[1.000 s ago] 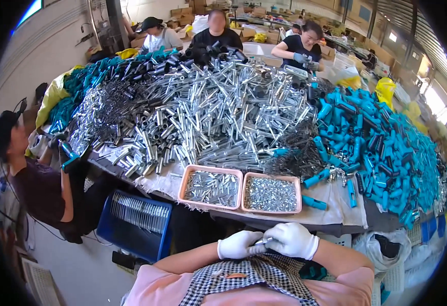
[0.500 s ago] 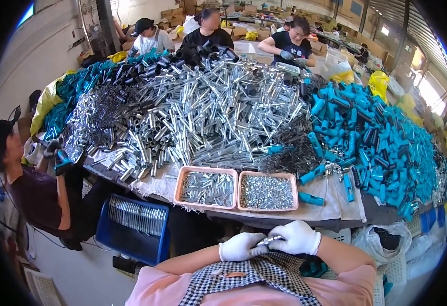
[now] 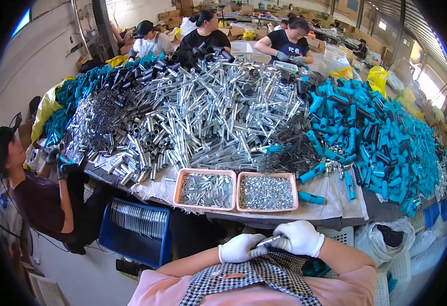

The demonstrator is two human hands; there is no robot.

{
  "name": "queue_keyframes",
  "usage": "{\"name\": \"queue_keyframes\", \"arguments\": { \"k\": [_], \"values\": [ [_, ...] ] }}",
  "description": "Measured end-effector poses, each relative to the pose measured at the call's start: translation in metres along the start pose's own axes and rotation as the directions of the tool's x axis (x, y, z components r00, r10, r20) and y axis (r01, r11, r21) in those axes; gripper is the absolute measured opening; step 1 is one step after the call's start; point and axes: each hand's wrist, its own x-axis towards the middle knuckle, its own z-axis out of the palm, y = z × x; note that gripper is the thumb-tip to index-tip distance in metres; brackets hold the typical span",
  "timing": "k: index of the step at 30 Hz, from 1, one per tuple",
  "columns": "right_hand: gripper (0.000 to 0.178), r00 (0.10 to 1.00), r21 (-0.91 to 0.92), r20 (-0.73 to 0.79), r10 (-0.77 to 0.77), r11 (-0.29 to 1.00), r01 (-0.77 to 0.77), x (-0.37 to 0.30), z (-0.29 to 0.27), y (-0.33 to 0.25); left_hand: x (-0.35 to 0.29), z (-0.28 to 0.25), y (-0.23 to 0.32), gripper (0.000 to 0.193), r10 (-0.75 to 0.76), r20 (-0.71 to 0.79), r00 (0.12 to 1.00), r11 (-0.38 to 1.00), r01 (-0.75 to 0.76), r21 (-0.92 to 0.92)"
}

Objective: Assembling metal hardware frames by attaching plastic handles and securing small components.

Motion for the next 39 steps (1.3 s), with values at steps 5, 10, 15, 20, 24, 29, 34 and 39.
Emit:
{"name": "queue_keyframes", "arguments": {
  "k": [5, 10, 15, 20, 24, 29, 34, 39],
  "values": [
    [0.039, 0.994, 0.157, -0.029, -0.103, 0.982, 0.107, 0.002, 0.003, -0.003, 0.003, 0.001, -0.004, 0.053, -0.005, 0.011, 1.000, 1.000, 0.005, 0.019],
    [0.045, 1.000, 0.038, 0.011, 0.023, 0.999, -0.023, -0.001, -0.001, -0.001, 0.000, 0.000, -0.002, 0.056, -0.015, 0.010, 1.000, 1.000, 0.015, 0.012],
    [0.043, 0.975, 0.160, -0.144, -0.167, 0.969, 0.189, 0.000, 0.007, 0.005, 0.003, -0.001, 0.002, 0.054, 0.018, -0.010, 1.000, 1.000, -0.018, -0.006],
    [0.048, 0.999, 0.063, -0.049, 0.011, 0.998, -0.007, -0.004, 0.004, 0.004, -0.003, -0.002, 0.000, 0.052, -0.016, 0.022, 1.000, 1.000, 0.016, 0.002],
    [0.046, 0.978, 0.202, -0.143, -0.151, 0.963, 0.178, -0.001, 0.008, -0.008, 0.000, -0.001, -0.004, 0.055, 0.011, 0.017, 1.000, 1.000, -0.012, 0.006],
    [0.048, 0.992, 0.029, 0.113, 0.055, 0.998, -0.059, -0.004, 0.002, -0.002, -0.003, 0.003, -0.004, 0.055, 0.015, 0.041, 0.999, 1.000, -0.016, 0.020],
    [0.040, 0.973, 0.140, -0.092, -0.209, 0.965, 0.221, -0.004, 0.010, -0.001, -0.002, 0.003, -0.007, 0.055, 0.012, 0.009, 1.000, 1.000, -0.012, -0.013],
    [0.048, 0.997, 0.062, 0.077, 0.014, 0.998, -0.019, -0.003, -0.002, -0.001, -0.003, 0.006, -0.005, 0.052, 0.021, 0.120, 0.993, 1.000, -0.024, 0.017]
  ]
}}
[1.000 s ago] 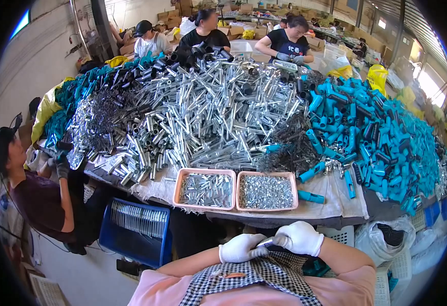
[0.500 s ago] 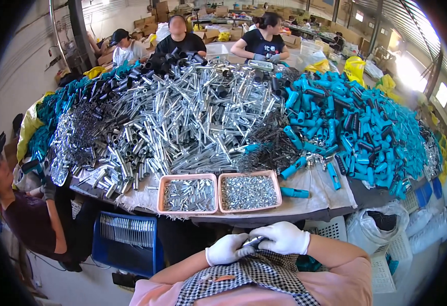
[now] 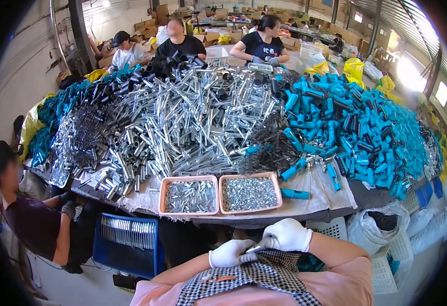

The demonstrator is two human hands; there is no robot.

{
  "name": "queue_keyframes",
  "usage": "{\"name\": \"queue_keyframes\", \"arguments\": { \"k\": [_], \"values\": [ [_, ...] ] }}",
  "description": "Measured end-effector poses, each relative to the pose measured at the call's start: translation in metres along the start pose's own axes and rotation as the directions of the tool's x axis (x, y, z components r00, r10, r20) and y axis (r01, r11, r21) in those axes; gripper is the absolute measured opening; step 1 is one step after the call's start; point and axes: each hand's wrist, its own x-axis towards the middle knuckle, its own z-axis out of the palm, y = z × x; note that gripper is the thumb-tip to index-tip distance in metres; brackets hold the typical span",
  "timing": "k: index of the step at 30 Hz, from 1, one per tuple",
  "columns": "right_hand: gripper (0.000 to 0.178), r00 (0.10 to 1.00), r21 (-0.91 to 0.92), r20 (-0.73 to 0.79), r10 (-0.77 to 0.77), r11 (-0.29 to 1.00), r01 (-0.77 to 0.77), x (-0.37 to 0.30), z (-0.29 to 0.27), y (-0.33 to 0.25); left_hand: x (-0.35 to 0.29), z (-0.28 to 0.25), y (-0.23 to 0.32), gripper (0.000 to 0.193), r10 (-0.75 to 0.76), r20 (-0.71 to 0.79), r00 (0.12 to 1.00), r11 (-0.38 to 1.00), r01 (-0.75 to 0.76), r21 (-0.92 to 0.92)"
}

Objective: Assembling metal hardware frames by attaching plastic handles and securing small components.

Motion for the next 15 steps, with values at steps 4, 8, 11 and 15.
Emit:
{"name": "queue_keyframes", "arguments": {
  "k": [4, 8, 11, 15],
  "values": [
    [0.045, 0.963, -0.013, -0.118, -0.241, 0.970, 0.242, -0.001, -0.004, -0.010, 0.001, -0.004, -0.003, 0.054, 0.027, -0.092, 0.995, 0.999, -0.031, -0.040],
    [0.039, 0.986, -0.125, 0.166, 0.026, 0.992, -0.005, 0.002, 0.005, 0.001, 0.002, -0.004, 0.004, 0.051, -0.032, -0.003, 0.999, 0.999, 0.032, -0.015],
    [0.046, 0.998, -0.067, 0.033, -0.045, 0.997, 0.047, -0.003, 0.009, -0.001, -0.002, -0.005, 0.004, 0.051, -0.005, -0.029, 1.000, 0.999, 0.004, -0.034],
    [0.033, 0.935, -0.036, -0.234, -0.266, 0.964, 0.265, -0.001, 0.021, -0.002, -0.003, 0.000, 0.001, 0.050, 0.000, -0.056, 0.998, 0.999, -0.003, -0.044]
  ]
}}
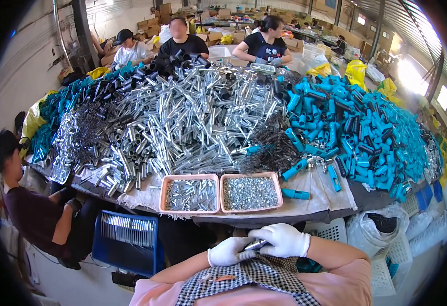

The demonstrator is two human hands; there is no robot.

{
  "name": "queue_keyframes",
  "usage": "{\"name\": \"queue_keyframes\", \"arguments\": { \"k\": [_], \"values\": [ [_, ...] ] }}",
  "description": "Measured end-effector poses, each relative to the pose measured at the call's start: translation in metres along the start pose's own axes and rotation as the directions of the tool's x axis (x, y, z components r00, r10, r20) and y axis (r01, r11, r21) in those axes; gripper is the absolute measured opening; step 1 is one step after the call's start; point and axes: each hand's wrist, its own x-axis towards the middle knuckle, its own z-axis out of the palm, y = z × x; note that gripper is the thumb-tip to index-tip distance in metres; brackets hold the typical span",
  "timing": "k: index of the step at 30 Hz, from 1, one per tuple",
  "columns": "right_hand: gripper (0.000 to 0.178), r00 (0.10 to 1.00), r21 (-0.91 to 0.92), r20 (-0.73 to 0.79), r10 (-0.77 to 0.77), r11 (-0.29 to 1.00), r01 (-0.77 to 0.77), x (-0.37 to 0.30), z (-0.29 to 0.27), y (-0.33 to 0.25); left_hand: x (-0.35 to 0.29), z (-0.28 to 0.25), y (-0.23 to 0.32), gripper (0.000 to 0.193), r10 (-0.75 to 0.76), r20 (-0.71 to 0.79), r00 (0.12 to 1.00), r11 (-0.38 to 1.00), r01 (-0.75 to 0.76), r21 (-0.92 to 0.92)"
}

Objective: Assembling metal hardware frames by attaching plastic handles and securing small components.

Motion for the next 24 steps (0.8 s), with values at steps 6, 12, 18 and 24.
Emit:
{"name": "queue_keyframes", "arguments": {
  "k": [6, 12, 18, 24],
  "values": [
    [0.019, 0.996, -0.131, 0.088, 0.019, 0.991, -0.007, 0.008, 0.001, 0.001, 0.002, 0.010, -0.003, 0.051, 0.011, 0.068, 0.998, 1.000, -0.012, 0.023],
    [0.029, 0.983, -0.086, -0.012, -0.185, 0.979, 0.184, 0.018, -0.002, 0.005, 0.003, 0.000, 0.000, 0.050, 0.027, -0.072, 0.997, 0.998, -0.023, 0.058],
    [0.033, 0.976, -0.232, 0.127, -0.179, 0.951, 0.205, 0.016, -0.004, 0.002, 0.002, -0.007, 0.008, 0.036, -0.020, 0.009, 1.000, 0.999, 0.020, 0.046],
    [0.040, 0.977, -0.298, 0.213, -0.017, 0.951, 0.082, 0.009, -0.003, -0.010, -0.002, 0.007, 0.010, 0.035, -0.021, -0.016, 1.000, 0.989, 0.023, 0.145]
  ]
}}
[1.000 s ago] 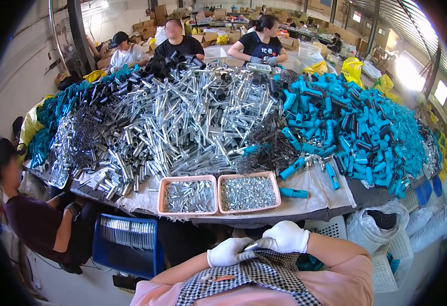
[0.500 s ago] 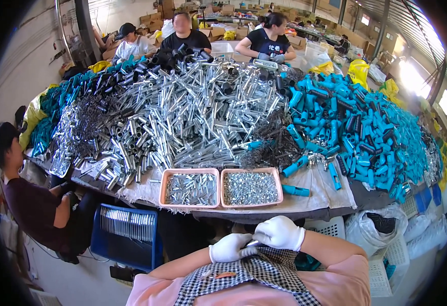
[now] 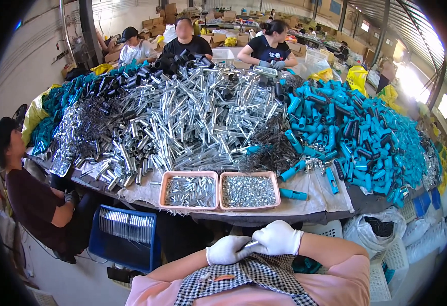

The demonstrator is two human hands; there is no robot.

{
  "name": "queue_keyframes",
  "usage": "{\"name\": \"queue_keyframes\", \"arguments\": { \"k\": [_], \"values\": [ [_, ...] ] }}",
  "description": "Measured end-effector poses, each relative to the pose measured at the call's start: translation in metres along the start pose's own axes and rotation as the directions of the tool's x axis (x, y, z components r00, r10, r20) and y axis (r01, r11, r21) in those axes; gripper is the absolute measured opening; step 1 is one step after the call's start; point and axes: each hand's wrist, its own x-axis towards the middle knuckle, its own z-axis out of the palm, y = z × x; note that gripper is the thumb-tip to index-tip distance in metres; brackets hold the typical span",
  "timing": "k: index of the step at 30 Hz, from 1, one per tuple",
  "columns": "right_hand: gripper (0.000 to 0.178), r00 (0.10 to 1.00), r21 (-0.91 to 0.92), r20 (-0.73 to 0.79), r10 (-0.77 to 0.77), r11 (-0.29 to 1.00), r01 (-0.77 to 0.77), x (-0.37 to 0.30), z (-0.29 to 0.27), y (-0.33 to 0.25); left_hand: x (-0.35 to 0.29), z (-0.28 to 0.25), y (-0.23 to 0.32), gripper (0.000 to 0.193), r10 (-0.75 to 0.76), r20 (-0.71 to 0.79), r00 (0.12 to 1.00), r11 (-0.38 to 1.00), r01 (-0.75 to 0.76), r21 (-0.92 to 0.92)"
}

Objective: Assembling metal hardware frames by attaching plastic handles and securing small components.

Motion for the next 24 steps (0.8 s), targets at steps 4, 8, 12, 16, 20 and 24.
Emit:
{"name": "queue_keyframes", "arguments": {
  "k": [4, 8, 12, 16, 20, 24],
  "values": [
    [0.039, 0.991, 0.155, -0.118, 0.056, 0.987, -0.037, 0.009, 0.007, 0.004, -0.011, 0.001, 0.013, 0.030, -0.019, -0.217, 0.976, 0.999, 0.026, 0.030],
    [0.081, 0.961, 0.593, -0.254, 0.106, 0.802, 0.068, 0.039, -0.008, 0.004, -0.025, -0.032, 0.022, 0.016, -0.111, -0.706, 0.700, 0.990, 0.013, -0.144],
    [0.090, 0.957, 0.255, -0.266, -0.113, 0.949, 0.183, 0.051, 0.013, -0.003, -0.036, -0.070, -0.002, 0.037, -0.585, -0.714, 0.384, 0.261, -0.745, -0.614],
    [0.089, 0.959, 0.718, 0.143, 0.245, 0.641, -0.270, 0.027, 0.030, 0.019, -0.032, -0.037, -0.037, 0.030, -0.802, -0.442, 0.403, 0.042, -0.700, -0.713],
    [0.095, 0.882, 0.879, 0.403, 0.243, -0.370, -0.300, -0.008, 0.076, 0.033, -0.007, 0.029, -0.137, 0.025, -0.894, -0.027, 0.446, -0.282, -0.610, -0.740],
    [0.045, 0.556, 0.732, 0.670, 0.491, -0.562, -0.386, 0.013, 0.136, 0.037, 0.025, 0.148, -0.284, 0.029, -0.708, -0.013, 0.706, 0.035, 0.017, -0.999]
  ]
}}
